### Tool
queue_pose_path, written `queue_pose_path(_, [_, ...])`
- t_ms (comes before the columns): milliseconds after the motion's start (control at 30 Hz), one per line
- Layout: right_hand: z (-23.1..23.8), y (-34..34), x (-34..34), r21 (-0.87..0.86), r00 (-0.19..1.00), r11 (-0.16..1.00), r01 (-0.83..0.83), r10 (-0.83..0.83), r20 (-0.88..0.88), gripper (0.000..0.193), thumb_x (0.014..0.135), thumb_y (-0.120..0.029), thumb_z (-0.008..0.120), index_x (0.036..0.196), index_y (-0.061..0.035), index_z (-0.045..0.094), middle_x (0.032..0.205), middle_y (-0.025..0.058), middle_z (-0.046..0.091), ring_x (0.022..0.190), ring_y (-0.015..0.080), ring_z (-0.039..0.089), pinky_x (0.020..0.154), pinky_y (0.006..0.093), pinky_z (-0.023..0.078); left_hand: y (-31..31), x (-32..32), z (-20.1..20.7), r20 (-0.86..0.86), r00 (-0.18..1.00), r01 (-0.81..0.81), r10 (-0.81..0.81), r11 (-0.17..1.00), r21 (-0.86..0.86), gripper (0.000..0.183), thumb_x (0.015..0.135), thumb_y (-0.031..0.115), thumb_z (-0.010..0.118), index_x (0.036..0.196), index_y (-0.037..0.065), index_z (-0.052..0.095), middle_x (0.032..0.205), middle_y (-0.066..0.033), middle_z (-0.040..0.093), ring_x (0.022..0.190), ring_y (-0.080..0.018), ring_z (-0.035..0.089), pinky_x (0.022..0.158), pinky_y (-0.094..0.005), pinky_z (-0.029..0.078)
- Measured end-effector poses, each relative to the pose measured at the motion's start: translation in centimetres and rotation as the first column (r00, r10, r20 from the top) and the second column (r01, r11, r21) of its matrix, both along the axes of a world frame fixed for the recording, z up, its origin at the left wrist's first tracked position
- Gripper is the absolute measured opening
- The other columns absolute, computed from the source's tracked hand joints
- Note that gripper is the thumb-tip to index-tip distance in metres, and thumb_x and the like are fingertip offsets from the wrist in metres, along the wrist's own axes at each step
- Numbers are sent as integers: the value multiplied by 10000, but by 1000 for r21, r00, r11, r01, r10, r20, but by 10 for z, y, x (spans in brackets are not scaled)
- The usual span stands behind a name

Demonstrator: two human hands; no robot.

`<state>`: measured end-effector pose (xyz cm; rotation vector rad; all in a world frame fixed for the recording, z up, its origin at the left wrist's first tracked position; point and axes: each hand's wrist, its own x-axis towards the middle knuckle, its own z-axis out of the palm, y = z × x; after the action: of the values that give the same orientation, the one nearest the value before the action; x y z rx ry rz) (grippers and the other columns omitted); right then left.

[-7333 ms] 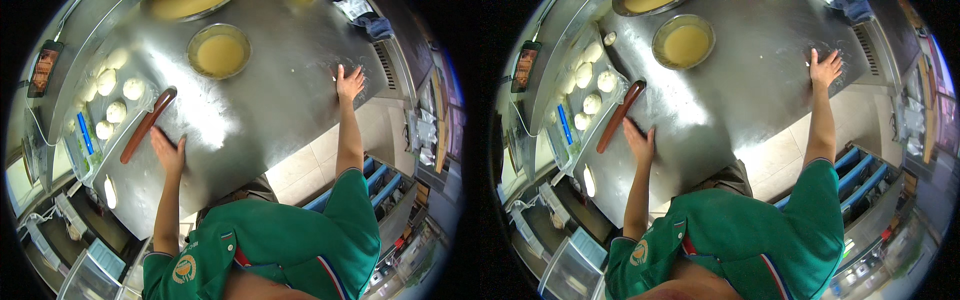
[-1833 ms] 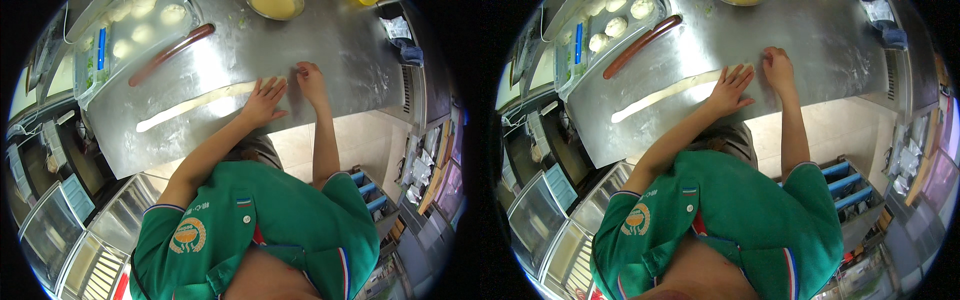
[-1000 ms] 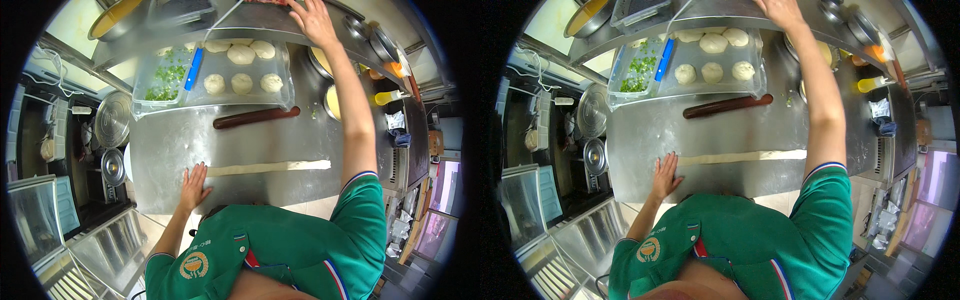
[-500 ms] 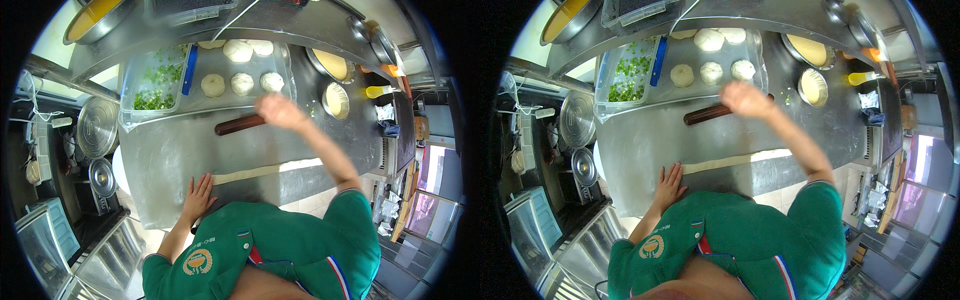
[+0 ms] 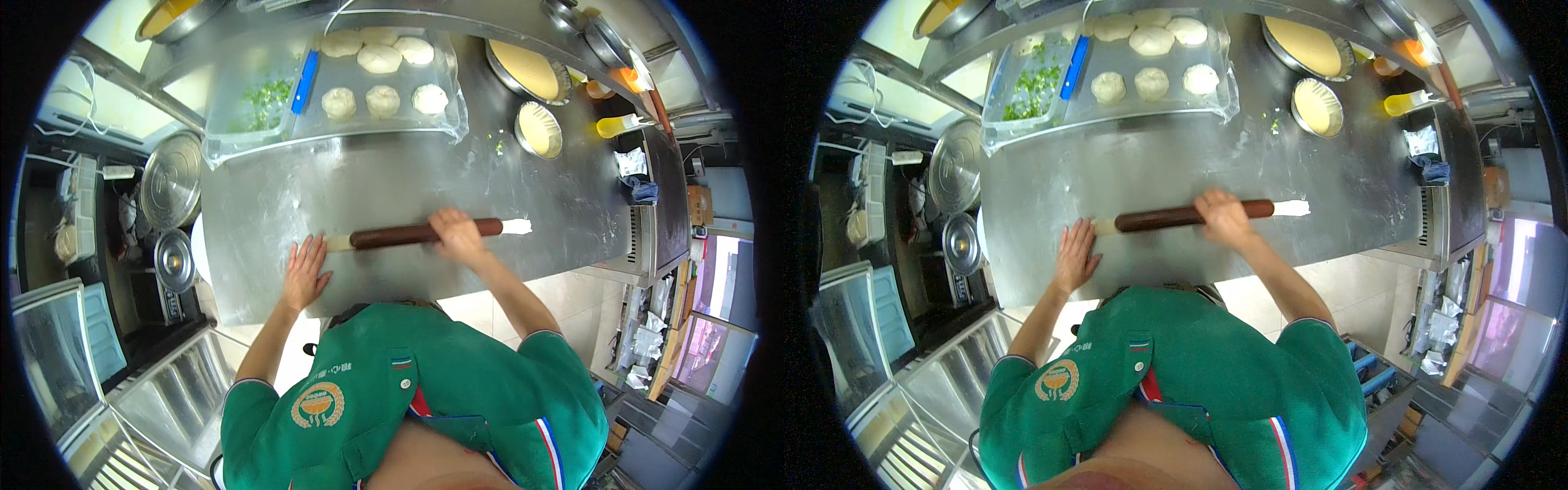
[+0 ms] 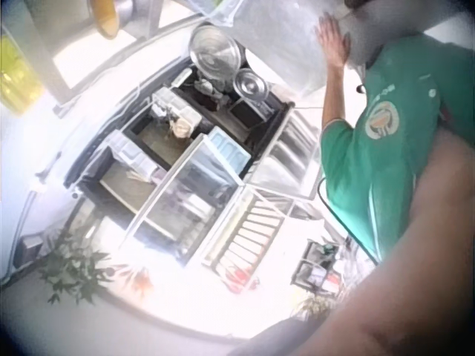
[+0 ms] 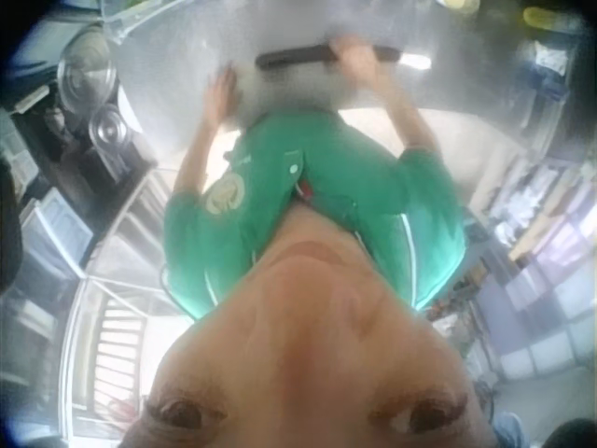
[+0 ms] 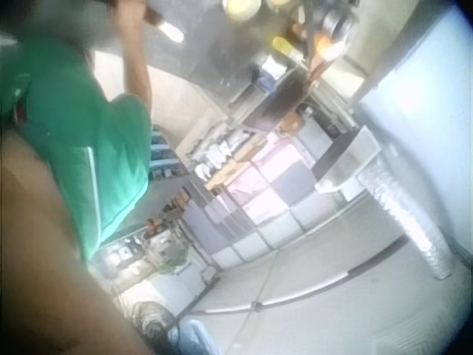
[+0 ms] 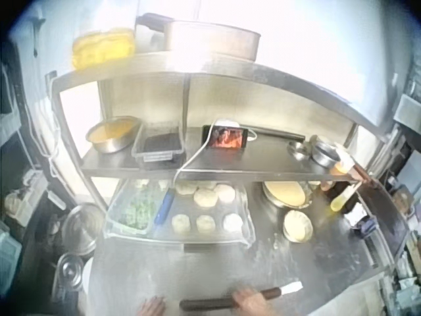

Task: The person rolls out dough into long strips, spreads a yellow paste, sprinkles chopped green onions, and rolls the dough into scorpion tail pastries. The finished pastries are placed on a tray and covered with plastic.

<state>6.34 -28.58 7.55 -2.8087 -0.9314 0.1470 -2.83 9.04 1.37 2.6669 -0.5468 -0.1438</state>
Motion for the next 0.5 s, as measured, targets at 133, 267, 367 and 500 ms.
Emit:
queue_pose_path(133, [-21, 28, -57, 22, 968, 999, -28, 33, -249, 461, 703, -166, 680, 1135, -49, 565, 1137, 166, 575, 1105, 350, 538, 949, 439, 428, 2, -3, -1, 34, 999, -26, 27, 999, -31, 664, 843, 168, 675, 1441, 47, 413, 1503, -95, 402, 1411, -306, 329, 1176, -509, 187])
queue_pose_path(267, [-30, 18, -74, 193, 978, 976, 98, -59, -198, 538, 754, -220, 713, 1243, -73, 545, 1215, 154, 552, 1129, 352, 509, 944, 473, 406, -2, -12, 11, 38, 987, -148, 157, 973, -179, 575, 832, 94, 652, 1378, 46, 476, 1370, -142, 516, 1306, -334, 441, 1127, -499, 269])
queue_pose_path(367, [-36, -15, -79, 146, 991, 980, 135, -131, -38, 581, 724, -205, 756, 1253, -85, 550, 1197, 122, 556, 1102, 310, 520, 937, 450, 396, -42, -18, 25, 3, 996, -91, 94, 976, -196, 566, 797, 58, 646, 1346, 69, 509, 1254, -116, 577, 1198, -303, 515, 1041, -483, 340])
queue_pose_path(500, [-25, -20, -57, 157, 987, 983, 94, -112, 112, 599, 711, -183, 769, 1262, -88, 556, 1168, 99, 567, 1076, 277, 535, 937, 440, 388, -63, 9, 33, 186, 981, 50, -61, 997, 63, 594, 761, 116, 685, 1331, 95, 521, 1212, -77, 588, 1131, -253, 543, 963, -425, 378])
